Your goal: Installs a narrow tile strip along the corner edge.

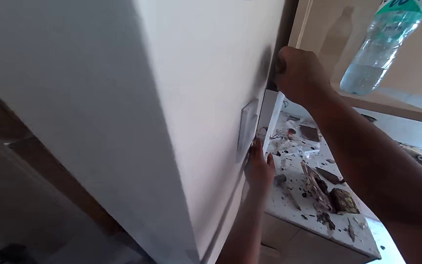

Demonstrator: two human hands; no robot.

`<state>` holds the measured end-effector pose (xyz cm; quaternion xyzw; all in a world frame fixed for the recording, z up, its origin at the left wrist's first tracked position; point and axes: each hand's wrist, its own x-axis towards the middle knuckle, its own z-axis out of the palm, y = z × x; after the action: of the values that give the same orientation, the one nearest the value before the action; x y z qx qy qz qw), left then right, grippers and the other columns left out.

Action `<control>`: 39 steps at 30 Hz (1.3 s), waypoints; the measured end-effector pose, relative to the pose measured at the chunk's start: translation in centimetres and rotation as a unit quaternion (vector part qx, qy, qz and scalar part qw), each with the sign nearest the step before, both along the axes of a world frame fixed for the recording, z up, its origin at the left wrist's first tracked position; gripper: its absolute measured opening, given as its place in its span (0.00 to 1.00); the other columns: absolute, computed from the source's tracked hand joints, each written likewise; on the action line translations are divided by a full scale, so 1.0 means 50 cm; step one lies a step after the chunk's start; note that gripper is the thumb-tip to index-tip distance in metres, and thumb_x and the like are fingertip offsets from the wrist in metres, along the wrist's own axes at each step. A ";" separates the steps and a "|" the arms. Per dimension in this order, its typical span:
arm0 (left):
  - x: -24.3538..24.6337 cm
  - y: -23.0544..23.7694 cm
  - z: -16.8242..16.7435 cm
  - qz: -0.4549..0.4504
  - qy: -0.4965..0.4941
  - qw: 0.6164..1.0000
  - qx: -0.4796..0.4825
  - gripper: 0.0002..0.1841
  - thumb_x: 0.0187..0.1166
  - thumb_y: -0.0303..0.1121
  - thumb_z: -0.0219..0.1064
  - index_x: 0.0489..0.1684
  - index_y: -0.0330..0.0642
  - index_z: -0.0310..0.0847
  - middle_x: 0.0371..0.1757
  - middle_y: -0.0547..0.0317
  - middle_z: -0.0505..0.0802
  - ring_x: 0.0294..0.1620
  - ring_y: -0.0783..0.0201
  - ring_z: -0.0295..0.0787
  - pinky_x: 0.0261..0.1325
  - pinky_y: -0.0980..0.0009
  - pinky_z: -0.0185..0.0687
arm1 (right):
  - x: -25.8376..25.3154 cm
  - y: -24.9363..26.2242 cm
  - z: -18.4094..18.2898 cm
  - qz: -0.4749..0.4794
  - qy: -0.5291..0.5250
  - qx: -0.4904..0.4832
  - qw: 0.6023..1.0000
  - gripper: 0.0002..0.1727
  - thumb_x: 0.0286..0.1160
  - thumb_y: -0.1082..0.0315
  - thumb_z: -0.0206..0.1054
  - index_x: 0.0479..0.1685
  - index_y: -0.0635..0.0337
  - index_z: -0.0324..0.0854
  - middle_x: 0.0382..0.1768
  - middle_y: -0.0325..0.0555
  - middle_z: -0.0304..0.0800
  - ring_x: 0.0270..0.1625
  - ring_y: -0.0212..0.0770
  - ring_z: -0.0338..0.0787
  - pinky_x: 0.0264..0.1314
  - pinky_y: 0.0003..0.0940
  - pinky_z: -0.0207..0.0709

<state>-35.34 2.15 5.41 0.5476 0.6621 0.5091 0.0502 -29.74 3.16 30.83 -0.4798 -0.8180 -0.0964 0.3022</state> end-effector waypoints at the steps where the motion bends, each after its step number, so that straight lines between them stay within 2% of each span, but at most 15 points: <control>1: -0.001 -0.004 0.006 -0.009 -0.007 1.000 -0.014 0.36 0.82 0.41 0.68 0.91 0.44 0.62 0.75 0.40 0.84 0.70 0.44 0.87 0.69 0.46 0.81 | -0.013 0.002 0.003 -0.030 -0.023 0.004 0.999 0.11 0.77 0.69 0.66 0.55 0.60 0.81 0.49 0.56 0.89 0.55 0.58 0.90 0.54 0.62 0.81; 3: -0.003 -0.008 0.014 -0.023 -0.015 0.999 -0.027 0.37 0.82 0.42 0.68 0.92 0.45 0.60 0.77 0.40 0.83 0.70 0.45 0.87 0.69 0.48 0.82 | -0.035 0.004 0.004 -0.082 -0.063 0.006 0.995 0.12 0.78 0.69 0.65 0.57 0.60 0.82 0.53 0.60 0.90 0.60 0.62 0.90 0.56 0.65 0.80; 7: -0.005 -0.014 0.017 -0.034 -0.024 0.999 -0.015 0.35 0.80 0.42 0.69 0.88 0.43 0.66 0.72 0.41 0.86 0.62 0.47 0.91 0.62 0.51 0.86 | -0.061 -0.002 -0.015 -0.154 -0.107 0.019 0.982 0.13 0.81 0.68 0.63 0.58 0.63 0.82 0.57 0.63 0.88 0.61 0.66 0.89 0.54 0.66 0.81; 14: -0.007 -0.024 0.025 -0.044 -0.026 0.998 -0.035 0.34 0.80 0.43 0.68 0.87 0.45 0.68 0.74 0.44 0.86 0.63 0.48 0.91 0.61 0.52 0.85 | -0.070 0.000 -0.075 -0.191 -0.146 0.078 0.968 0.14 0.86 0.67 0.58 0.59 0.64 0.84 0.60 0.61 0.85 0.50 0.63 0.93 0.43 0.60 0.85; 17: -0.013 -0.036 0.037 -0.069 -0.037 0.996 -0.046 0.32 0.82 0.42 0.67 0.86 0.41 0.69 0.77 0.44 0.84 0.70 0.49 0.87 0.70 0.53 0.81 | -0.074 -0.021 -0.069 -0.195 -0.154 0.012 0.969 0.16 0.86 0.66 0.60 0.62 0.65 0.82 0.63 0.62 0.84 0.54 0.64 0.91 0.49 0.61 0.84; 20: -0.015 -0.045 0.045 -0.080 -0.047 0.995 -0.047 0.31 0.83 0.42 0.67 0.85 0.38 0.70 0.78 0.42 0.83 0.74 0.48 0.84 0.74 0.53 0.78 | -0.055 -0.032 -0.043 -0.137 -0.135 -0.067 0.979 0.15 0.86 0.65 0.59 0.58 0.66 0.83 0.53 0.65 0.89 0.60 0.66 0.89 0.57 0.67 0.78; 23: -0.017 -0.053 0.049 -0.086 -0.055 0.994 -0.048 0.31 0.83 0.41 0.67 0.84 0.36 0.71 0.77 0.41 0.84 0.73 0.48 0.85 0.73 0.54 0.78 | -0.022 -0.016 -0.028 -0.064 -0.106 -0.099 0.987 0.15 0.89 0.68 0.57 0.63 0.64 0.84 0.57 0.65 0.88 0.65 0.62 0.86 0.66 0.67 0.74; 25: -0.018 -0.055 0.050 -0.091 -0.066 0.993 -0.040 0.31 0.82 0.40 0.67 0.83 0.35 0.71 0.76 0.39 0.84 0.72 0.46 0.85 0.73 0.54 0.78 | -0.002 -0.013 -0.030 -0.031 -0.076 -0.089 0.993 0.17 0.88 0.70 0.56 0.67 0.62 0.84 0.58 0.62 0.89 0.65 0.60 0.87 0.67 0.65 0.74; 28: -0.018 -0.056 0.048 -0.100 -0.077 0.991 -0.038 0.31 0.82 0.39 0.67 0.84 0.34 0.70 0.77 0.38 0.82 0.73 0.46 0.84 0.74 0.53 0.78 | 0.006 -0.023 -0.041 -0.044 -0.065 -0.111 0.991 0.25 0.87 0.69 0.56 0.82 0.55 0.74 0.69 0.57 0.86 0.72 0.56 0.84 0.73 0.64 0.72; 31: -0.019 -0.055 0.051 -0.102 -0.068 0.990 -0.065 0.33 0.83 0.42 0.66 0.87 0.37 0.66 0.80 0.40 0.80 0.75 0.48 0.83 0.74 0.56 0.77 | 0.012 -0.013 -0.062 -0.059 -0.097 -0.131 0.985 0.33 0.83 0.66 0.59 0.90 0.51 0.64 0.72 0.59 0.84 0.74 0.61 0.83 0.72 0.70 0.71; 33: -0.018 -0.055 0.052 -0.103 -0.067 0.990 -0.069 0.33 0.84 0.42 0.66 0.87 0.37 0.66 0.81 0.40 0.79 0.74 0.48 0.83 0.73 0.56 0.78 | 0.011 -0.010 -0.059 -0.056 -0.080 -0.148 0.984 0.33 0.83 0.68 0.60 0.90 0.52 0.64 0.67 0.59 0.86 0.66 0.58 0.87 0.67 0.65 0.76; 34: -0.017 -0.054 0.052 -0.103 -0.069 0.990 -0.066 0.33 0.83 0.42 0.66 0.87 0.37 0.66 0.80 0.39 0.80 0.74 0.48 0.84 0.73 0.55 0.78 | 0.010 -0.013 -0.055 -0.049 -0.051 -0.149 0.986 0.32 0.83 0.69 0.60 0.89 0.53 0.65 0.60 0.57 0.89 0.54 0.53 0.90 0.55 0.58 0.82; 35: -0.017 -0.054 0.052 -0.101 -0.070 0.990 -0.062 0.33 0.83 0.42 0.66 0.87 0.37 0.67 0.80 0.39 0.80 0.74 0.48 0.84 0.73 0.55 0.79 | 0.011 -0.018 -0.051 -0.036 -0.014 -0.151 0.988 0.31 0.84 0.70 0.59 0.88 0.53 0.65 0.55 0.53 0.90 0.42 0.46 0.89 0.43 0.48 0.82; 37: -0.015 -0.052 0.048 -0.095 -0.072 0.992 -0.050 0.33 0.82 0.41 0.67 0.86 0.36 0.68 0.79 0.38 0.81 0.73 0.47 0.84 0.72 0.54 0.79 | 0.017 -0.024 -0.049 -0.021 0.029 -0.141 0.989 0.29 0.83 0.70 0.57 0.85 0.51 0.69 0.56 0.49 0.91 0.36 0.41 0.88 0.37 0.43 0.83; 39: -0.017 -0.054 0.050 -0.099 -0.068 0.991 -0.058 0.33 0.83 0.42 0.67 0.86 0.37 0.67 0.79 0.39 0.81 0.72 0.48 0.85 0.72 0.55 0.80 | 0.023 -0.033 -0.057 -0.023 0.006 -0.116 0.993 0.25 0.85 0.67 0.57 0.81 0.48 0.75 0.49 0.49 0.93 0.38 0.43 0.91 0.37 0.48 0.85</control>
<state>-36.21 -0.56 7.91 0.5708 0.6283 0.4982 0.1768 -28.58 1.53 27.96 -0.5308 -0.8107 -0.0052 0.2469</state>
